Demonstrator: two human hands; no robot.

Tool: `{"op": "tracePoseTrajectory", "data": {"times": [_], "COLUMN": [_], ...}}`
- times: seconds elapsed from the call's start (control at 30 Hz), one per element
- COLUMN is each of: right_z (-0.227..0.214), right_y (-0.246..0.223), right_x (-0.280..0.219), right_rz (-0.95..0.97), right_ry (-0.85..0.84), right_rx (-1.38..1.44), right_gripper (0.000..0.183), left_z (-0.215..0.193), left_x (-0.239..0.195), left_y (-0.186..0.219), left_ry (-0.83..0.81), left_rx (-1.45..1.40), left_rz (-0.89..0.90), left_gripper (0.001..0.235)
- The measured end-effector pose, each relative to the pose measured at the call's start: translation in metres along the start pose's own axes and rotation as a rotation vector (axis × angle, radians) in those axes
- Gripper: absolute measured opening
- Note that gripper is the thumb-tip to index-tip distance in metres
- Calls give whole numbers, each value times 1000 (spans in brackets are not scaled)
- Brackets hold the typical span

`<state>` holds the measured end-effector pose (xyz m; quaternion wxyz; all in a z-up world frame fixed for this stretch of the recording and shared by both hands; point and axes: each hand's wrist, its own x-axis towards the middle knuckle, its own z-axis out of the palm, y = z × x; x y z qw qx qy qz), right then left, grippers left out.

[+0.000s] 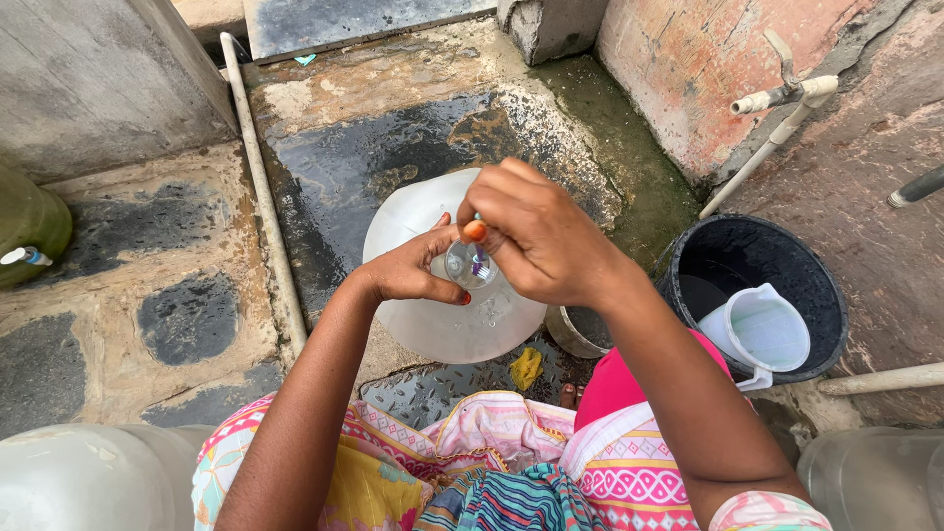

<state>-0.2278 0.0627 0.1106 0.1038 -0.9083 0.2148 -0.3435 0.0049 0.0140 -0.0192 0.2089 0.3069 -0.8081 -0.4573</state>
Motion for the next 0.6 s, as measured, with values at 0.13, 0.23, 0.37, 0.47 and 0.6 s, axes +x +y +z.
{"op": "tracePoseTrajectory", "data": {"times": [0.13, 0.23, 0.37, 0.47, 0.6], "right_z": [-5, 23, 46, 52, 56], "right_y": [-4, 10, 28, 38, 46], "right_x": [0, 11, 6, -2, -8], "right_rz": [37, 103, 313, 402, 514], "right_ry": [69, 105, 107, 196, 212], "right_rx": [-7, 8, 71, 179, 351], "right_gripper": [9, 8, 16, 20, 20], "left_z": [17, 41, 36, 17, -1], "left_x": [4, 9, 14, 11, 9], "left_y": [4, 6, 6, 9, 18], "left_ry": [239, 521, 556, 508, 200], "left_rx": [79, 259, 431, 536, 649], "left_rz": [171, 102, 153, 273, -45], "left_gripper": [89, 93, 82, 86, 75]}}
